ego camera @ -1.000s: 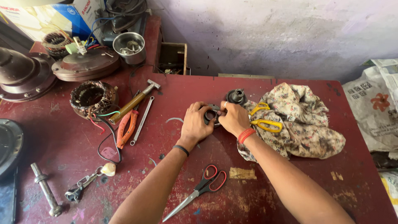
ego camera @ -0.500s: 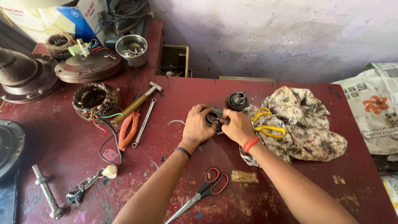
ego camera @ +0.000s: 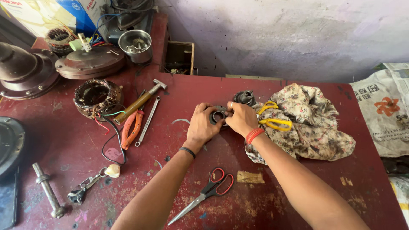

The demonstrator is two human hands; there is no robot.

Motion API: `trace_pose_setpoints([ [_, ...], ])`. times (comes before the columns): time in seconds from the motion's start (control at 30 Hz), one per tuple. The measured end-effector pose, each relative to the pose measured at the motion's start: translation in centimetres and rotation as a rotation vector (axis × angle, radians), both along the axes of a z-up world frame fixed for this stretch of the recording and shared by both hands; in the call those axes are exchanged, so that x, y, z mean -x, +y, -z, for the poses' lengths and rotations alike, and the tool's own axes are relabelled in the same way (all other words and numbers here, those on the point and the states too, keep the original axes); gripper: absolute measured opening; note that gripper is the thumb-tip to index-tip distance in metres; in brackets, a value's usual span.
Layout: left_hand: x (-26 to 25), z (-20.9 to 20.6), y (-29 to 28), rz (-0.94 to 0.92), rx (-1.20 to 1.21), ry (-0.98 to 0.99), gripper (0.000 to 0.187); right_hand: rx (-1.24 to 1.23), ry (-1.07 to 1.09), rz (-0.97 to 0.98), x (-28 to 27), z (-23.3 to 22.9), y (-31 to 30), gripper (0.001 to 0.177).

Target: The person cleans a circular metal part with a cloth and then uses yellow-handled scissors to scrape or trim material from the part's edge. The person handles the part repeatedly while working at a cluttered workbench.

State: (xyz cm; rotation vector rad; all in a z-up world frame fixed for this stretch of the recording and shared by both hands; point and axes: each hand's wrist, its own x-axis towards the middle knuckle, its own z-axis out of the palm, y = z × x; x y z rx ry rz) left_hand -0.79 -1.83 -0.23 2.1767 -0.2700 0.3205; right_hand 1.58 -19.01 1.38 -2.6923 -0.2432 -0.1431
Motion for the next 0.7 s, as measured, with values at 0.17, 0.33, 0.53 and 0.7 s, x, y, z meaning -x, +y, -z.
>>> trace_pose_setpoints([
  [0.17,0.1,-0.9,0.3,-0.006,-0.054,-0.046,0.045,-0.017,-0.226,-0.028,1.0,0.6,0.1,0.006],
  [0.33,0.0,-0.6,0.1,-0.038,-0.099,-0.042,0.046,-0.146,-0.492,0.027,3.1,1.3,0.1,0.010],
  [0.53,-0.3,-0.2,0.3,-0.008,-0.092,-0.092,0.042,-0.162,-0.507,-0.017,4.5,0.8,0.0,0.010],
  [0.7,-0.8,-1.3,1.1,0.074,-0.182,0.003,0.042,-0.156,-0.451,-0.032,5.4,0.7,0.0,0.012],
])
